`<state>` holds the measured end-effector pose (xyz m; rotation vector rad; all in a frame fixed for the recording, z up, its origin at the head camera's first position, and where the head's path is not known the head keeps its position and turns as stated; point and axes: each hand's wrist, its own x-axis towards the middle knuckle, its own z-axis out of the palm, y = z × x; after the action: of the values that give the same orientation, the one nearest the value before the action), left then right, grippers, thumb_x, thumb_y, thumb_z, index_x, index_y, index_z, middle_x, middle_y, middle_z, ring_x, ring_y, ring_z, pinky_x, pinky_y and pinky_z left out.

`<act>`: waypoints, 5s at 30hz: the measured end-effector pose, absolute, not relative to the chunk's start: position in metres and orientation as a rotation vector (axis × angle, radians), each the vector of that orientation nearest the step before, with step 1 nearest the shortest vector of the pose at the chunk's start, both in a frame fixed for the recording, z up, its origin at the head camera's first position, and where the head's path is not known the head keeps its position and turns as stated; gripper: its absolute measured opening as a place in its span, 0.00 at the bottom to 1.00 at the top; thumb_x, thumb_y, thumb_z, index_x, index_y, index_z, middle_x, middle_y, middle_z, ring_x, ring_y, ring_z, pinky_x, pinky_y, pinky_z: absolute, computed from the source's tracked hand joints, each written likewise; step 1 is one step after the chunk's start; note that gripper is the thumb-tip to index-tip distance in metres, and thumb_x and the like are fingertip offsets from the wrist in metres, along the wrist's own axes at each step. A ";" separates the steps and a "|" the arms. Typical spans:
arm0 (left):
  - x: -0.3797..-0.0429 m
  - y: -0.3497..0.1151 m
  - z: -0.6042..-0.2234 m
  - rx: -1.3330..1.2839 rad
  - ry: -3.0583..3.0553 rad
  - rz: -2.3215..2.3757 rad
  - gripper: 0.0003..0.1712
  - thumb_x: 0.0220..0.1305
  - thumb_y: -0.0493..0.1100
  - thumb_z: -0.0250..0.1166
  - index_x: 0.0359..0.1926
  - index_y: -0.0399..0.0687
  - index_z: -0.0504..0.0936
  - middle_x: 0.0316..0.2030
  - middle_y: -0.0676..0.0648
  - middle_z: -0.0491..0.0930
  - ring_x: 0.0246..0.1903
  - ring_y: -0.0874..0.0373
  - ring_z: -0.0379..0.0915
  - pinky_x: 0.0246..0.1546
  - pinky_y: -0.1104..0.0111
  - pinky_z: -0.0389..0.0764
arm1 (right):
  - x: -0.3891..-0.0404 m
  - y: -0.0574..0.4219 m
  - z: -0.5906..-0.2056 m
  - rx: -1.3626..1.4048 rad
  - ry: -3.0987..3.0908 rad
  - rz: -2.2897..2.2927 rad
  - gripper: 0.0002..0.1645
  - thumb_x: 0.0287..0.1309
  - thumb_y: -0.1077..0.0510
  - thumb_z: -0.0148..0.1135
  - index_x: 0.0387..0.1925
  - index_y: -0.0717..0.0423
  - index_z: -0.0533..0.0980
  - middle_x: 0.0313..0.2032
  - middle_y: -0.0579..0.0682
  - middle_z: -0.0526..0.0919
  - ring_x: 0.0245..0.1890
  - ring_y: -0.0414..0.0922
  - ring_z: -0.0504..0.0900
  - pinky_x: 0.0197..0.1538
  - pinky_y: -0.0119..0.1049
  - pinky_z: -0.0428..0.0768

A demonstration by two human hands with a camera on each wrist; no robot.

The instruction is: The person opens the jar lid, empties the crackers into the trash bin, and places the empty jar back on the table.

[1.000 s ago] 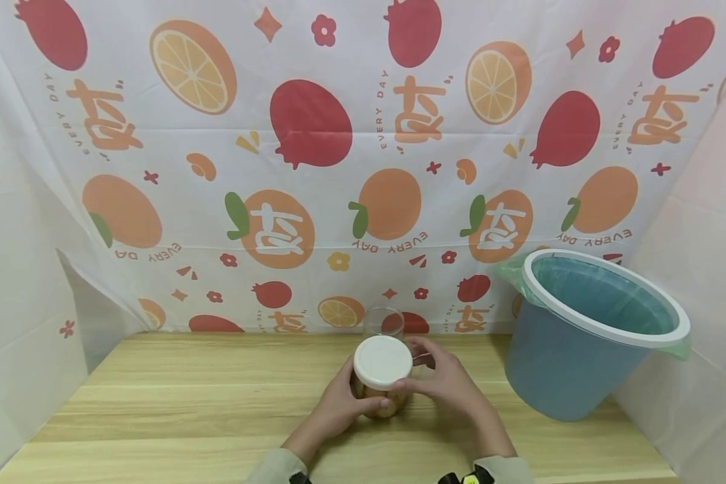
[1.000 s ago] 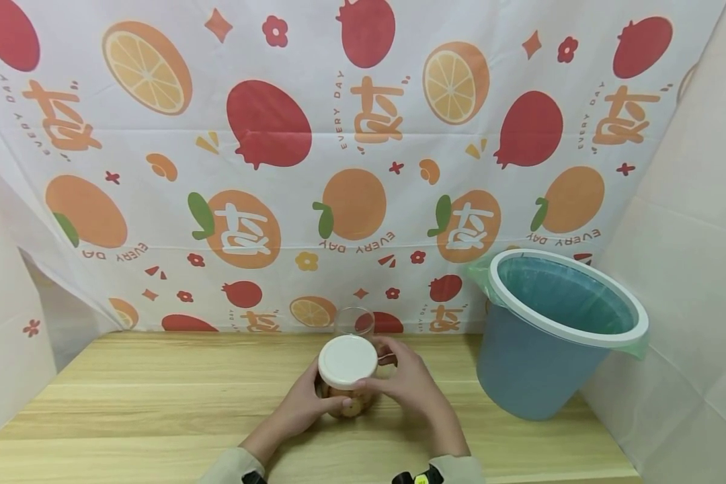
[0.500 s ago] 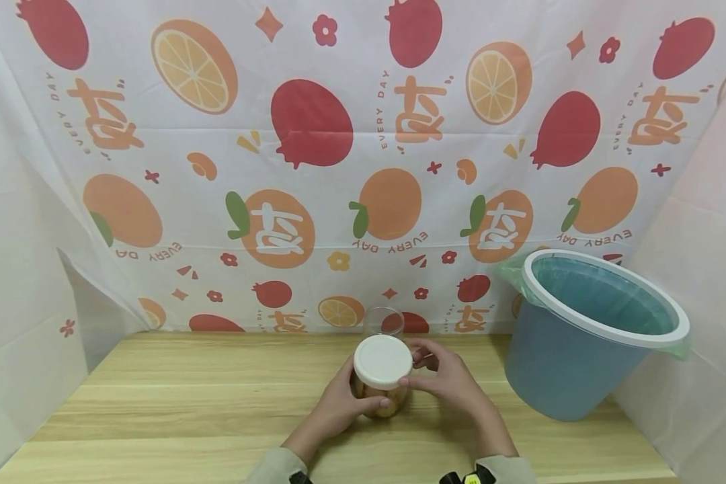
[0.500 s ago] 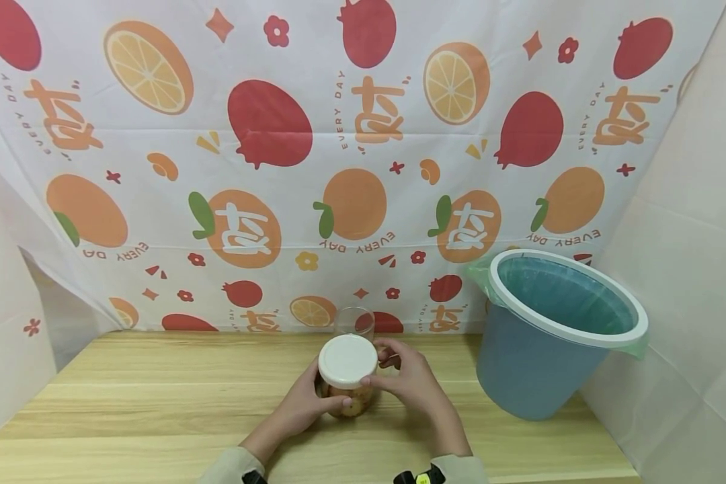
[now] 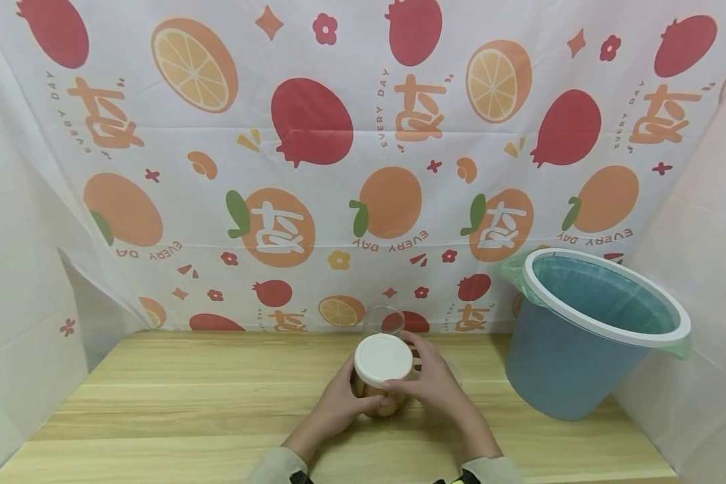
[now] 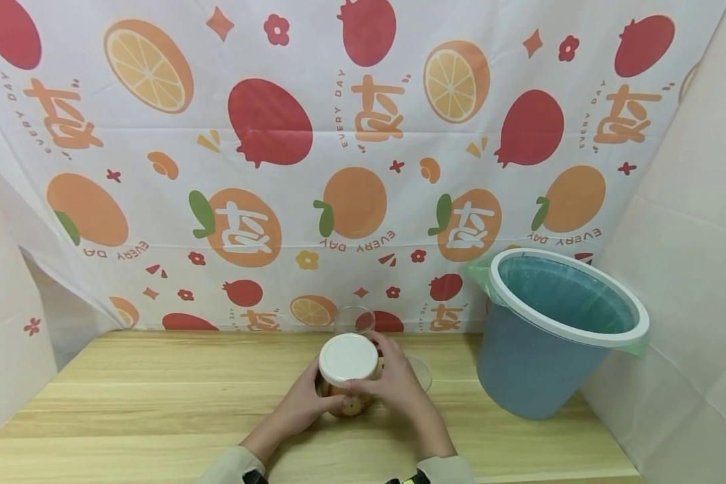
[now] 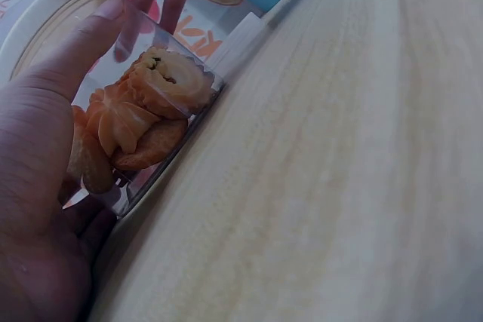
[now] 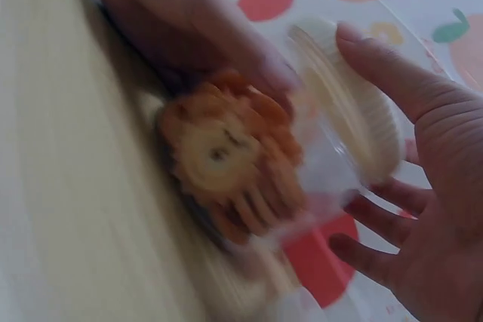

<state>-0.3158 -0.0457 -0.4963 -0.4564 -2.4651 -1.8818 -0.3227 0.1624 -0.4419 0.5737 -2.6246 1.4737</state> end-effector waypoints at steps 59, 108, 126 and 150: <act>-0.319 -0.048 -0.500 -0.485 -2.455 -1.840 0.58 0.51 0.51 0.80 0.78 0.52 0.57 0.71 0.43 0.68 0.72 0.45 0.62 0.73 0.44 0.60 | -0.322 0.153 -0.442 0.583 -2.638 1.407 0.58 0.43 0.44 0.83 0.73 0.53 0.65 0.70 0.57 0.69 0.67 0.56 0.71 0.67 0.61 0.73; -0.317 -0.046 -0.499 -0.459 -2.509 -1.864 0.59 0.51 0.53 0.80 0.78 0.55 0.56 0.72 0.42 0.67 0.70 0.43 0.65 0.71 0.44 0.65 | -0.310 0.152 -0.437 0.236 -2.426 1.406 0.53 0.41 0.42 0.83 0.69 0.47 0.69 0.67 0.55 0.74 0.62 0.57 0.76 0.59 0.58 0.79; -0.316 -0.048 -0.500 -0.476 -2.507 -1.876 0.59 0.51 0.54 0.80 0.78 0.54 0.55 0.75 0.40 0.62 0.73 0.42 0.61 0.73 0.42 0.59 | -0.290 0.201 -0.473 0.053 -2.438 1.375 0.54 0.46 0.44 0.81 0.72 0.52 0.65 0.71 0.59 0.71 0.67 0.63 0.73 0.66 0.62 0.73; -0.315 -0.048 -0.501 -0.467 -2.509 -1.890 0.60 0.51 0.55 0.80 0.79 0.53 0.55 0.75 0.41 0.62 0.74 0.42 0.59 0.74 0.41 0.57 | -0.267 0.241 -0.509 0.071 -2.577 1.113 0.59 0.41 0.40 0.82 0.71 0.58 0.64 0.67 0.65 0.72 0.64 0.64 0.74 0.63 0.65 0.72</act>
<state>-0.3146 -0.0477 -0.5006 -0.4674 -2.5094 -1.8897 -0.2674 0.2410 -0.5085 0.0708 -2.5771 1.1133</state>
